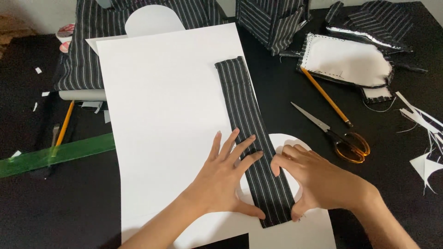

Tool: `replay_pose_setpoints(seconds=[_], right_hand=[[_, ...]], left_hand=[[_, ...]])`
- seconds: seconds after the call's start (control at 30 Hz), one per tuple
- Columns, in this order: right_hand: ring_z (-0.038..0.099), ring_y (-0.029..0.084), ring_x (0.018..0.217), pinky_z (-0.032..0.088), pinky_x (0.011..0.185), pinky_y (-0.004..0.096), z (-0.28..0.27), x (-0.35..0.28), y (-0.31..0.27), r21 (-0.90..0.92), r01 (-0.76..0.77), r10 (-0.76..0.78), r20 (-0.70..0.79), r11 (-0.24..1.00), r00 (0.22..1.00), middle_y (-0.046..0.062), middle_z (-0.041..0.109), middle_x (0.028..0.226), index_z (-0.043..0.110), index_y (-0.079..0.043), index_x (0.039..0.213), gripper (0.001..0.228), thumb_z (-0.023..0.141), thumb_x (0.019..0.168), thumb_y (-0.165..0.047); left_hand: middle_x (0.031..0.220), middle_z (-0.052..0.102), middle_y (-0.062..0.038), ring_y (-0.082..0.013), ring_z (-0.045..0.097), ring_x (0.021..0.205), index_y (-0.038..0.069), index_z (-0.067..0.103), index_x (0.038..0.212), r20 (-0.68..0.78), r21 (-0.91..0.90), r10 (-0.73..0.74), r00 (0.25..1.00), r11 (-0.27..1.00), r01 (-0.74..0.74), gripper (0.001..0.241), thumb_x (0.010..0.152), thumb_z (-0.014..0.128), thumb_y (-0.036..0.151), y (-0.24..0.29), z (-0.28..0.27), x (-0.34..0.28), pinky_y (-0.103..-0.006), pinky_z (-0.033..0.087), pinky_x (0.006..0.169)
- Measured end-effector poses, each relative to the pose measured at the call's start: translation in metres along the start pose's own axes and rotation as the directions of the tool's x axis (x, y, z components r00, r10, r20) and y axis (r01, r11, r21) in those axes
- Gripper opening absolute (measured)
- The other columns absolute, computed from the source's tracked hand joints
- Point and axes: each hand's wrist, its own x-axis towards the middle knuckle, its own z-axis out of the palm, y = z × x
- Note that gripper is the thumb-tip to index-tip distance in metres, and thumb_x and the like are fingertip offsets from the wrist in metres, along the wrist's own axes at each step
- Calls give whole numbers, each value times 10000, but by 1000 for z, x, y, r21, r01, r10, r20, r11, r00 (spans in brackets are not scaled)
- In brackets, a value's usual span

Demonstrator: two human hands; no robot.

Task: Measuring, marking, and cutting paper and fabric to create patterns for leather goods.

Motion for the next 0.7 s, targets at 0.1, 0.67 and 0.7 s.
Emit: replay_pose_setpoints(seconds=[0.1, 0.67, 0.7], right_hand=[[466, 157, 938, 409, 793, 253, 2, 0, 0, -24, -1, 1, -1, 1000, 1000, -24, 467, 969, 509, -192, 952, 765, 974, 355, -303], [137, 329, 1395, 182, 1102, 523, -6, 20, 7, 23, -270, 248, 330, 962, 911, 14, 225, 1461, 86, -418, 1480, 1047, 592, 641, -786], [137, 329, 1395, 182, 1102, 523, 7, 25, 21, 16, -264, 246, 314, 964, 917, 14, 225, 1461, 86, -418, 1480, 1047, 592, 641, -786]], left_hand=[[1462, 312, -189, -457, 133, 1386, 67, 430, 1343, 16, 2, -3, 1000, 1000, 3, 1064, 551, 606, 754, 0, 0, -1, -657, 5, 1082], [1502, 291, -102, -375, 170, 1374, 121, 449, 1366, -48, 78, 4, 999, 997, 0, 758, 846, 465, 673, -20, 26, 1, -616, 77, 1041], [1502, 291, -102, -375, 170, 1374, 121, 449, 1366, -58, 92, 12, 998, 996, -7, 758, 846, 465, 673, -27, 33, 1, -616, 77, 1041]])
